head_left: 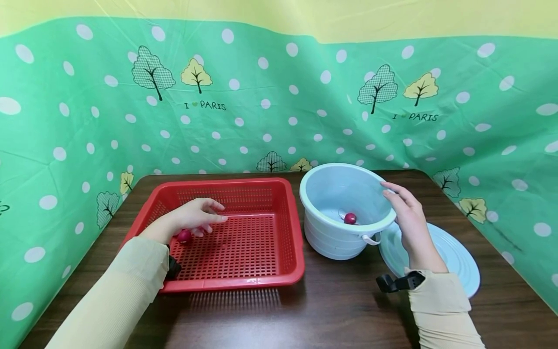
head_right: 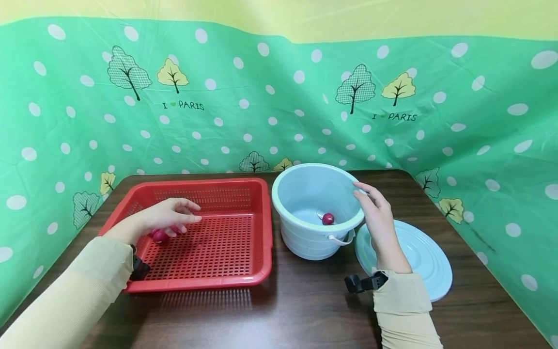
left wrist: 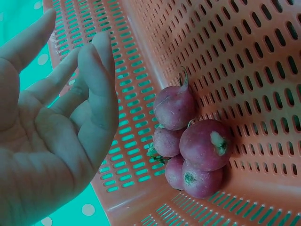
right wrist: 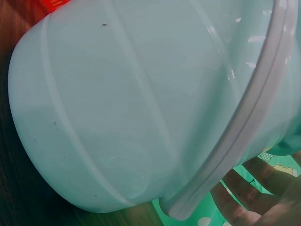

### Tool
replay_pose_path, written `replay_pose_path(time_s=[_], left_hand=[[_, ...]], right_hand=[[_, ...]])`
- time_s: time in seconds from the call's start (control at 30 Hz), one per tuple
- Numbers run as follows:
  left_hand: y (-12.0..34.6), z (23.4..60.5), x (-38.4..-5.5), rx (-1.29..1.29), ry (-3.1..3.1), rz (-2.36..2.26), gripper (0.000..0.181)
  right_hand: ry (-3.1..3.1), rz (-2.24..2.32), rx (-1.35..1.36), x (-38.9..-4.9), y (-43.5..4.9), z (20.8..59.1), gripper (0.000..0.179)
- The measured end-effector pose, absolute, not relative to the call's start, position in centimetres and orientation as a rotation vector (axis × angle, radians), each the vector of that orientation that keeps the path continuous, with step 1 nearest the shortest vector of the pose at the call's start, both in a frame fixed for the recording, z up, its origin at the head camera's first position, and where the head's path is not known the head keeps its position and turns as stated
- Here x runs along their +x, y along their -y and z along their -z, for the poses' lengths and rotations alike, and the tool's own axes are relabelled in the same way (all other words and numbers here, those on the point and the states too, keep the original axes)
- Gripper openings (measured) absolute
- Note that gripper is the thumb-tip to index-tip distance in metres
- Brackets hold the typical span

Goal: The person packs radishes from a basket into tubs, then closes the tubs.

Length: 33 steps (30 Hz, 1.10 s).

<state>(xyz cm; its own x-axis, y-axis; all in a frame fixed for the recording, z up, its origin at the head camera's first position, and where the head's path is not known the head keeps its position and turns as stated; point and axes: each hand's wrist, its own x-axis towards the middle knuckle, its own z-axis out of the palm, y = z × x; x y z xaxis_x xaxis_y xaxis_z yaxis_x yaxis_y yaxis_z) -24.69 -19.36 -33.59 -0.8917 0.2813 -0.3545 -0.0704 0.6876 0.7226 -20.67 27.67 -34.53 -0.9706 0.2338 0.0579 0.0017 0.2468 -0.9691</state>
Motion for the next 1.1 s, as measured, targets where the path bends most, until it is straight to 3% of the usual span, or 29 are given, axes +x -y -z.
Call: replay_pose_path(time_s=[1.1], left_hand=[[21.1, 33.4, -24.9, -0.029, -2.566, -1.038, 0.062]], right_hand=[[2.320, -1.806, -0.222, -20.6, -27.6, 34.4, 0.048]])
